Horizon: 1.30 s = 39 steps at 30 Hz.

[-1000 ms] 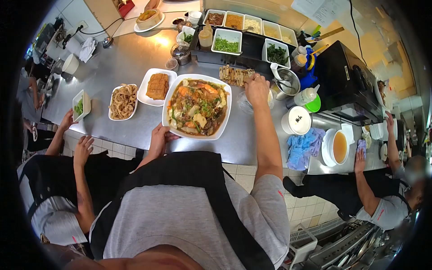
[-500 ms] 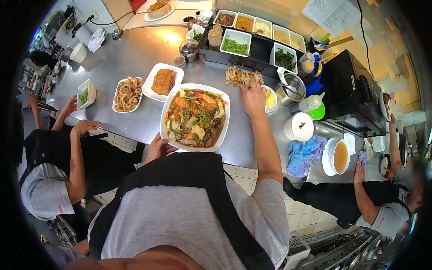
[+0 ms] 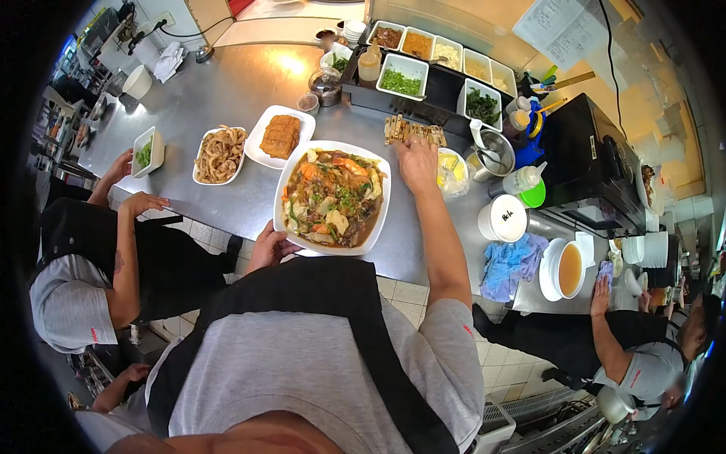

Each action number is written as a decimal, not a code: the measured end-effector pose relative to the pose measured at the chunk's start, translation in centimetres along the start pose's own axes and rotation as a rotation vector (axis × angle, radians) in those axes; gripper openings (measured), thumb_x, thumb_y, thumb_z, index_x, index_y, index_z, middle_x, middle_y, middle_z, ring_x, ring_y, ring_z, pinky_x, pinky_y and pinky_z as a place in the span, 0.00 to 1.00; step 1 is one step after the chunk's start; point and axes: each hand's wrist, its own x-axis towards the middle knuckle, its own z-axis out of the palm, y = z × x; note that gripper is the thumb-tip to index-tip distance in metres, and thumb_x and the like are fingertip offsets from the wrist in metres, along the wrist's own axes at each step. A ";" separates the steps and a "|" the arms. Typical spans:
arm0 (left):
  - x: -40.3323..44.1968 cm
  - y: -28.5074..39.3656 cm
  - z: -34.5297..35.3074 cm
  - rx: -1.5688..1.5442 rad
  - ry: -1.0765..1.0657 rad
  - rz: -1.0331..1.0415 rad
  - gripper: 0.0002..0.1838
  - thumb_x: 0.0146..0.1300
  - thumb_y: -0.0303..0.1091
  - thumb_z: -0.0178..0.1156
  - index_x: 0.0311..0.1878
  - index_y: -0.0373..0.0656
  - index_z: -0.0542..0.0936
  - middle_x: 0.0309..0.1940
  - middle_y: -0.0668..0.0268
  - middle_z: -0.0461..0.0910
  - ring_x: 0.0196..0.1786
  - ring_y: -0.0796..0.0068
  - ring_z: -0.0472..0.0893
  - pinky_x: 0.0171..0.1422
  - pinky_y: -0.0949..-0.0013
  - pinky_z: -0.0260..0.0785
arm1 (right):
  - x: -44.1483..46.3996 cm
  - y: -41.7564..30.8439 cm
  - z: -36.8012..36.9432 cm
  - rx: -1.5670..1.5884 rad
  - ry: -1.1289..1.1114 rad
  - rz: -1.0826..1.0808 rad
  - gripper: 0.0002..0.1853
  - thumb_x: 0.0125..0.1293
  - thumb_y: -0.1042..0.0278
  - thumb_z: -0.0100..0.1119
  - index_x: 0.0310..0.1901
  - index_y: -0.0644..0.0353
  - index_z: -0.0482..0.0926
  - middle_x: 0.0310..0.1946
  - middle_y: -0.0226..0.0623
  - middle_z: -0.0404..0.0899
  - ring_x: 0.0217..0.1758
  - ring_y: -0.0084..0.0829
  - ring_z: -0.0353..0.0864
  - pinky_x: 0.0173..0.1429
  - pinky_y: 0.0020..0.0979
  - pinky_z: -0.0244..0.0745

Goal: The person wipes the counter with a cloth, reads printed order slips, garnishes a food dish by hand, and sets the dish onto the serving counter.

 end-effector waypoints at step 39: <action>1.8 2.4 -0.1 0.173 -0.045 -0.065 0.22 0.59 0.27 0.47 0.57 0.30 0.70 0.44 0.53 0.80 0.42 0.66 0.82 0.50 0.67 0.78 | -1.4 -3.3 -8.2 0.676 0.184 0.512 0.10 0.56 0.67 0.67 0.32 0.62 0.76 0.24 0.37 0.81 0.28 0.28 0.81 0.35 0.29 0.75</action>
